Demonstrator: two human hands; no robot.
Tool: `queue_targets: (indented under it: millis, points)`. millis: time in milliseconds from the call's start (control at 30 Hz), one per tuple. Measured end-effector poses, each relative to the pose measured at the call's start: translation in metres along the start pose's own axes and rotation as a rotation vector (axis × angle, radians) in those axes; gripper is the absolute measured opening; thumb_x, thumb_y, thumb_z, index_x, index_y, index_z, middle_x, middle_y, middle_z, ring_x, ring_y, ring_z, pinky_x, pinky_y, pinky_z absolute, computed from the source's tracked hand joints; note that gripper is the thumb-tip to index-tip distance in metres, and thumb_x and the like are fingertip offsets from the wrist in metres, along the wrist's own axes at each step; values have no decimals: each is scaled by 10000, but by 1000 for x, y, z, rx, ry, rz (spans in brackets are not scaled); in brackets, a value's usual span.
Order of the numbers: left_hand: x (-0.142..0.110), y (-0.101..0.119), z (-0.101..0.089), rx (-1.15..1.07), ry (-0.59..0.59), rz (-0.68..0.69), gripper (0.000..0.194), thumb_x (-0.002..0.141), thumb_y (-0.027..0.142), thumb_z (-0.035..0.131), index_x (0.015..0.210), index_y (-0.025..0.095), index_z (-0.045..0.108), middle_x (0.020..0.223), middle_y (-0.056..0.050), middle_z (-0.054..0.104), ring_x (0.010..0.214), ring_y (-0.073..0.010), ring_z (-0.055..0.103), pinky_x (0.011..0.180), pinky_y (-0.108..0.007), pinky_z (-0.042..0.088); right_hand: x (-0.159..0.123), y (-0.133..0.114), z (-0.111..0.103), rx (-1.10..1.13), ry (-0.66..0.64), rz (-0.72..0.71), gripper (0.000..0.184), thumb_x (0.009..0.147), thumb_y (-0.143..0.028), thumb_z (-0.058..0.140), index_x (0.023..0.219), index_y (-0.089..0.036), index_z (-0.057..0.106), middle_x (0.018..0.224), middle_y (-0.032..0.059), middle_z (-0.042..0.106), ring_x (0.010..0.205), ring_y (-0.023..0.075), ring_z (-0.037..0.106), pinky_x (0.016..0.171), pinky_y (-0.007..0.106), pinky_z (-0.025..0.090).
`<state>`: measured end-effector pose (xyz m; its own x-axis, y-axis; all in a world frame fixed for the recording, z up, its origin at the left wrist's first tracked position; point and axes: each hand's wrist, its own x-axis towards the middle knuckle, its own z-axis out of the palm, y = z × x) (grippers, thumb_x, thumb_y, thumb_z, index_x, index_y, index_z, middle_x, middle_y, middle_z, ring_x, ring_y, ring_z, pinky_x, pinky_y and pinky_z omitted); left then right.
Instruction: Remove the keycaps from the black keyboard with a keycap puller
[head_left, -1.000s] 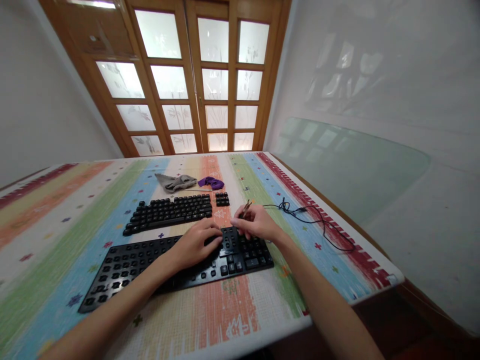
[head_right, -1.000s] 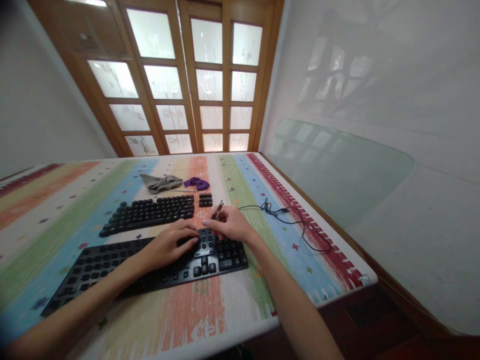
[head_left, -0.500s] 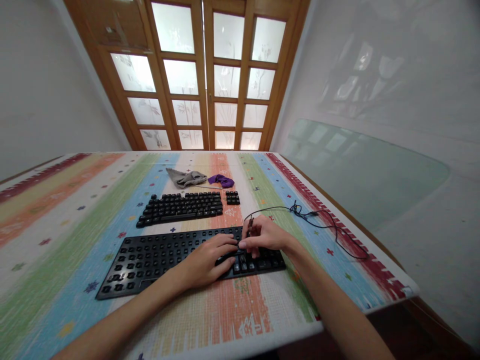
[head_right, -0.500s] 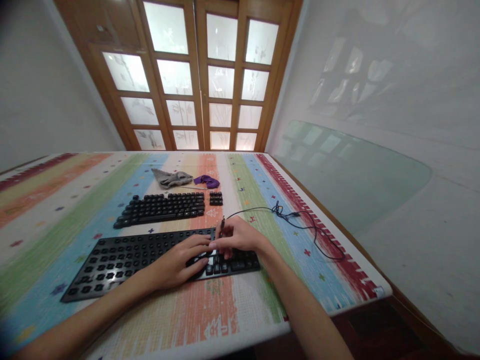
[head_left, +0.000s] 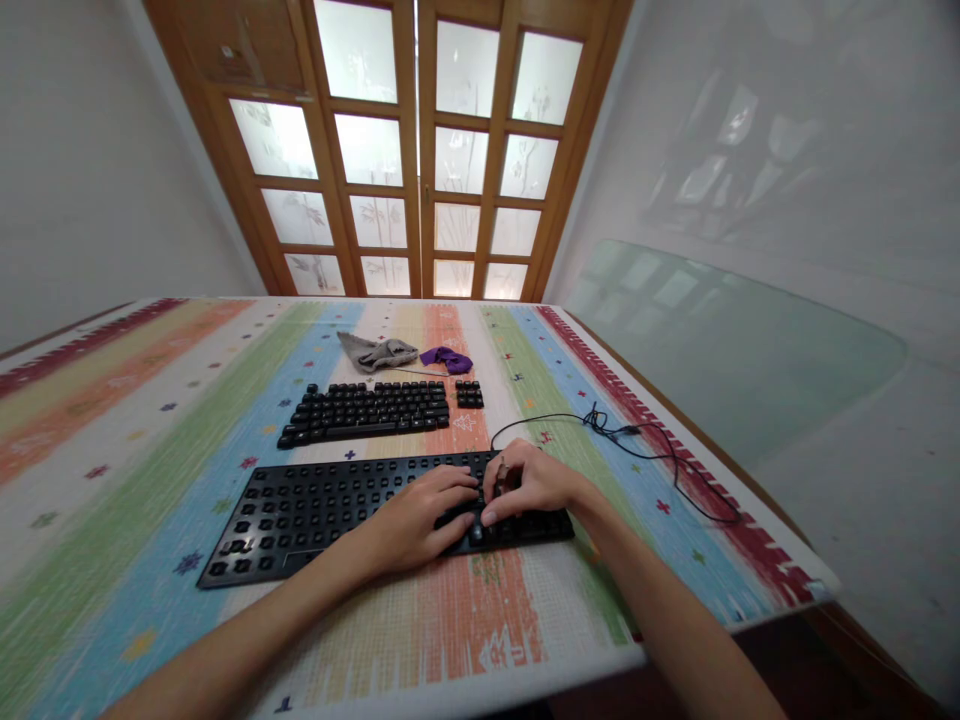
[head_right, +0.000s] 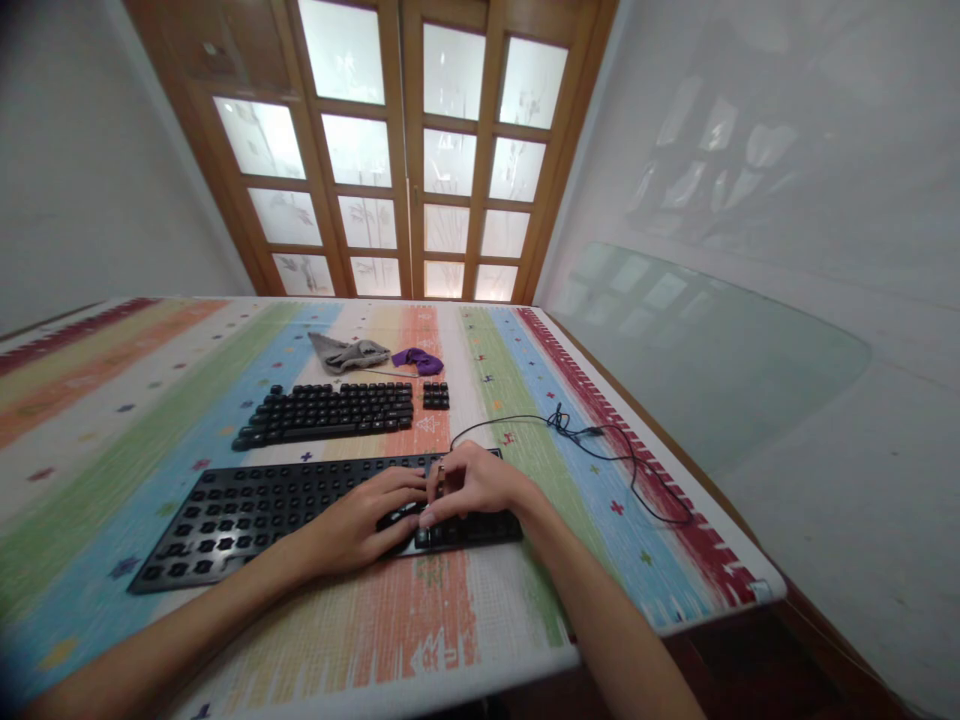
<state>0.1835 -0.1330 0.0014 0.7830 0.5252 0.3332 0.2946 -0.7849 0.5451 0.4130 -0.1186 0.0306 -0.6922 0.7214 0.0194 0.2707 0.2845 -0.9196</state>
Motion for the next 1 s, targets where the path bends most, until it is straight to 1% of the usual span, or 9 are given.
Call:
queue_targets:
  millis: [133,233,333,467,533,600,700,867,1000]
  points:
    - [-1,-1,0,11,-4,-10,260,955,237,525,1184,205,646,1243,-108,633,1224,-237,547,1066,-428,465,0,1,-2,-5,77,20,343,687,-460,822,703,-139,702,504,-38,577,409,78,511,409,177,385]
    - [-1,-1,0,-1,9,-12,248,950,258,542,1168,212,652,1234,-106,637,1210,-242,558,1055,-438,473,1,1,-3,-16,87,25,365,694,-487,811,703,-140,698,508,-35,574,408,80,511,402,179,376]
    - [-1,-1,0,-20,12,-8,248,938,264,563,1161,210,656,1232,-106,638,1213,-246,556,1052,-439,473,1,1,-2,-46,59,8,361,707,-494,799,711,-145,705,514,-36,571,426,82,501,418,186,377]
    - [0,0,0,-53,6,10,264,907,276,611,1160,219,660,1238,-107,642,1202,-255,565,1043,-439,473,1,1,-2,-91,-28,-57,356,706,-500,794,724,-150,729,557,-30,582,502,90,490,482,202,392]
    - [1,1,-1,-59,11,14,270,899,293,623,1156,218,663,1236,-109,644,1193,-257,569,1036,-439,475,1,1,-2,-91,-49,-58,356,705,-500,794,728,-149,735,562,-32,576,514,90,479,494,206,385]
    - [0,1,-1,-53,17,10,281,893,301,633,1160,219,661,1229,-107,647,1191,-258,570,1033,-444,476,0,1,-2,-95,-19,-41,345,712,-486,793,727,-147,731,544,-42,548,499,83,453,482,203,358]
    - [-1,0,-1,-38,22,1,300,879,293,648,1169,217,655,1228,-102,646,1194,-257,566,1035,-443,477,1,-1,-1,-99,64,-12,328,732,-467,785,733,-147,712,545,-51,524,495,75,433,470,194,331]
    - [-2,-1,0,-28,25,-6,350,879,291,645,1221,219,629,1282,-111,620,1214,-261,557,1040,-457,476,5,0,1,-32,100,60,364,776,-516,731,777,-157,669,530,-55,542,456,83,469,452,194,360]
    - [-2,1,-1,-20,28,-6,321,882,297,644,1190,208,648,1247,-112,641,1197,-262,573,1036,-461,480,7,5,-2,-19,255,112,416,823,-563,659,792,-149,639,525,-42,568,418,86,480,431,201,373]
